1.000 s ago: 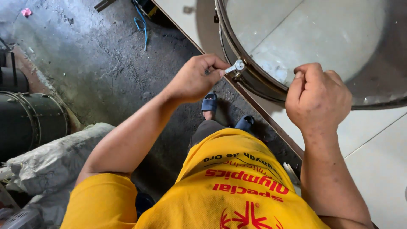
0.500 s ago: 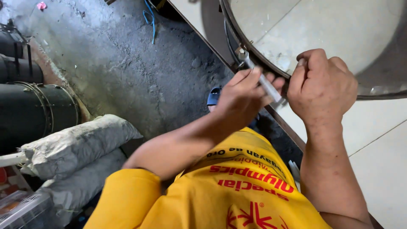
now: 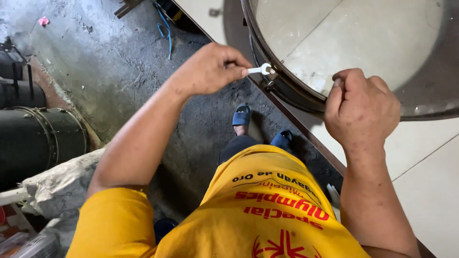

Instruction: The person uses a wrench to tighten bolts on the rim of a large metal pot lid. They move around the pot to access different bolts, securing the lid in place.

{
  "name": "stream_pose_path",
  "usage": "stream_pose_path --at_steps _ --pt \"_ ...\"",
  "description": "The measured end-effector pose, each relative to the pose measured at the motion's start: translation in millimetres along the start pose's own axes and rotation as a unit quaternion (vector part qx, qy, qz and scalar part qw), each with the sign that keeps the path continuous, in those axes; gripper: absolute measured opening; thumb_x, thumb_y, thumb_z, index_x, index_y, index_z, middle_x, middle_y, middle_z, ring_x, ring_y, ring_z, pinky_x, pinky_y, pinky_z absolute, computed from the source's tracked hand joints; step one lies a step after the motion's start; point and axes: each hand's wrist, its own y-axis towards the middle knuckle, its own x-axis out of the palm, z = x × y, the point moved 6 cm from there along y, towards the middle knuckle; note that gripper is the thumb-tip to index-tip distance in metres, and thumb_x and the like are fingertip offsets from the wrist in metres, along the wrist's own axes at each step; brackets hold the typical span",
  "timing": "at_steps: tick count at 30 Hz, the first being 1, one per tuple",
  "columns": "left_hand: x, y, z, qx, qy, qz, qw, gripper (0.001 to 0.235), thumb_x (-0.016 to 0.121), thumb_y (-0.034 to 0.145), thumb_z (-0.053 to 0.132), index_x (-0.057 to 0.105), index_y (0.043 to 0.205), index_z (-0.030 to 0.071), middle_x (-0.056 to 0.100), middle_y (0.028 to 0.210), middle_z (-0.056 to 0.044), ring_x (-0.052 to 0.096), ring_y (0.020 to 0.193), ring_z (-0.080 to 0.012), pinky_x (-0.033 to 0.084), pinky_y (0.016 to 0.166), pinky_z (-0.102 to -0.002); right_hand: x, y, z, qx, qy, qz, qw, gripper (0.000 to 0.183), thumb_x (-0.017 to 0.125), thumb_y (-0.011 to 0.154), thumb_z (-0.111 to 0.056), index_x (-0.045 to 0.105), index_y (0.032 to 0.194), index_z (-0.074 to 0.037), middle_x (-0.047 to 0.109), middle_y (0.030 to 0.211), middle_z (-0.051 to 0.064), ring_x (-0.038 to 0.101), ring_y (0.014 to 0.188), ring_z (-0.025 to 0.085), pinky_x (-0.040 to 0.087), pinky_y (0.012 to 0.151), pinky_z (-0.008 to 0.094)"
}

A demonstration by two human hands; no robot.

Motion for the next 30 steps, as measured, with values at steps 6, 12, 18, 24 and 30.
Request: stream_pose_path --at_steps 6,12,18,24,30 --pt "-15.8 30.6 9.8 0.107 0.094 -0.063 0.988 0.023 0.065 0.099 0.028 0.077 0.115 0.017 0.077 0.114 -0.001 0.070 0.106 -0.0176 0.051 0.096 -0.038 0.2 -0.1 -0.4 0.015 -0.001 0.001 1.000 0.008 0.064 0.104 -0.022 0.071 0.104 -0.025 0.060 0.074 -0.006 0.066 0.077 0.018 0.040 0.050 0.032" --pt "-18.8 50.3 9.8 0.209 0.105 -0.111 0.966 0.023 0.065 0.099 0.025 0.077 0.114 0.012 0.078 0.115 -0.004 0.072 0.104 -0.0201 0.053 0.091 -0.039 -1.1 1.3 -4.2 0.011 -0.009 0.006 1.000 0.010 0.064 0.102 -0.021 0.073 0.102 -0.025 0.059 0.073 -0.006 0.065 0.074 0.017 0.039 0.051 0.030" --pt "-16.7 62.3 5.7 0.210 0.070 -0.142 0.965 0.018 0.068 0.099 0.026 0.073 0.107 0.011 0.076 0.107 -0.004 0.072 0.096 -0.0162 0.055 0.087 -0.035 -1.4 2.0 -3.2 0.010 -0.017 0.000 1.000 0.006 0.065 0.103 -0.022 0.070 0.102 -0.024 0.057 0.072 -0.006 0.064 0.074 0.017 0.040 0.052 0.030" --pt "-16.7 68.1 7.5 0.175 0.094 -0.158 0.967 0.018 0.073 0.097 0.028 0.076 0.103 0.012 0.078 0.103 -0.002 0.073 0.091 -0.0140 0.056 0.086 -0.034 -0.8 0.7 -2.0 0.008 -0.014 -0.004 1.000 0.007 0.064 0.102 -0.022 0.071 0.102 -0.024 0.056 0.072 -0.005 0.063 0.073 0.018 0.039 0.050 0.031" --pt "6.3 48.0 6.6 0.105 0.037 -0.137 0.984 0.016 0.068 0.098 0.029 0.072 0.100 0.014 0.077 0.105 -0.002 0.073 0.095 -0.0138 0.058 0.095 -0.035 -1.1 -5.3 7.1 0.011 -0.011 0.001 1.000 0.007 0.066 0.102 -0.021 0.071 0.100 -0.026 0.055 0.071 -0.006 0.063 0.073 0.016 0.037 0.051 0.029"
